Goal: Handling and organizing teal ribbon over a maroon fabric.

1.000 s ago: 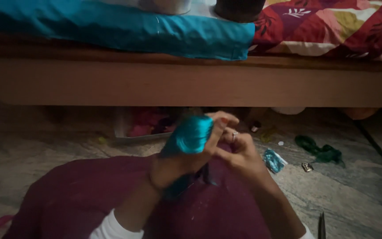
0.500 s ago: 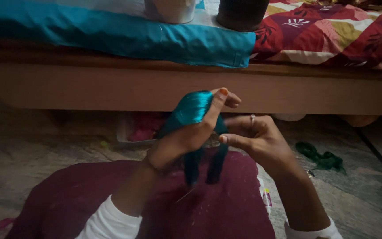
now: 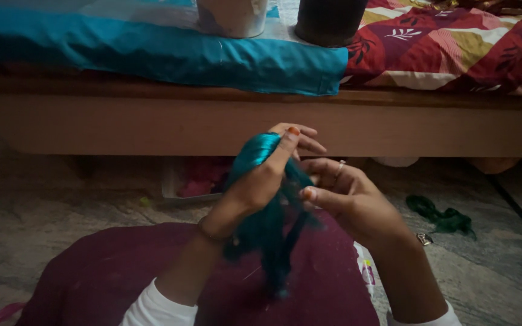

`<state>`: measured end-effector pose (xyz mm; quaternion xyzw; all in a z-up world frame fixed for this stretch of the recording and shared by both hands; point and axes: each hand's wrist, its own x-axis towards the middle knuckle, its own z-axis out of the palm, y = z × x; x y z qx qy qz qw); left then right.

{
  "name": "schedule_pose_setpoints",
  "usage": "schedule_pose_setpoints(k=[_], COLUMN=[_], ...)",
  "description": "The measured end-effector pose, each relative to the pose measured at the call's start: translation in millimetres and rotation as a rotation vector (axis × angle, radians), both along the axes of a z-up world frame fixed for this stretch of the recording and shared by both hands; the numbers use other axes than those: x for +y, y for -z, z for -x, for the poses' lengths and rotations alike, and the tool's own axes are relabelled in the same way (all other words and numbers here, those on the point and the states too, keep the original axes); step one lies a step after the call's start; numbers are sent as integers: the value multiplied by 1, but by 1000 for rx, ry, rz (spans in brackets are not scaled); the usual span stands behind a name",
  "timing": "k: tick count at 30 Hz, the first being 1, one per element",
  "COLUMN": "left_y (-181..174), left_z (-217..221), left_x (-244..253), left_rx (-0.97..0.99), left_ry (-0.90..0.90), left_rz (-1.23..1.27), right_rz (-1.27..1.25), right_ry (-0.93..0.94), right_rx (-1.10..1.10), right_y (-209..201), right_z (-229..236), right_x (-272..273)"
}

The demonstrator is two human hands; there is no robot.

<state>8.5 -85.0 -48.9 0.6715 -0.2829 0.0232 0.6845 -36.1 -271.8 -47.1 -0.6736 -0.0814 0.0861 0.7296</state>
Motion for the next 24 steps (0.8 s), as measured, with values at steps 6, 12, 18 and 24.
schedule_pose_setpoints(k=[6, 12, 18, 24], left_y=[4, 20, 24, 11], left_z=[7, 3, 7, 14], left_x=[3, -2, 11, 35], left_rx=[-3, 77, 309, -52], left_ry=[-43, -88, -14, -53], left_rz=[55, 185, 60, 205], right_rz=[178, 564, 18, 16], right_ry=[-52, 63, -433, -922], right_rx=[-77, -359, -101, 77], right_y=[9, 13, 82, 107], right_z=[-1, 10, 16, 47], right_x=[2, -2, -44, -58])
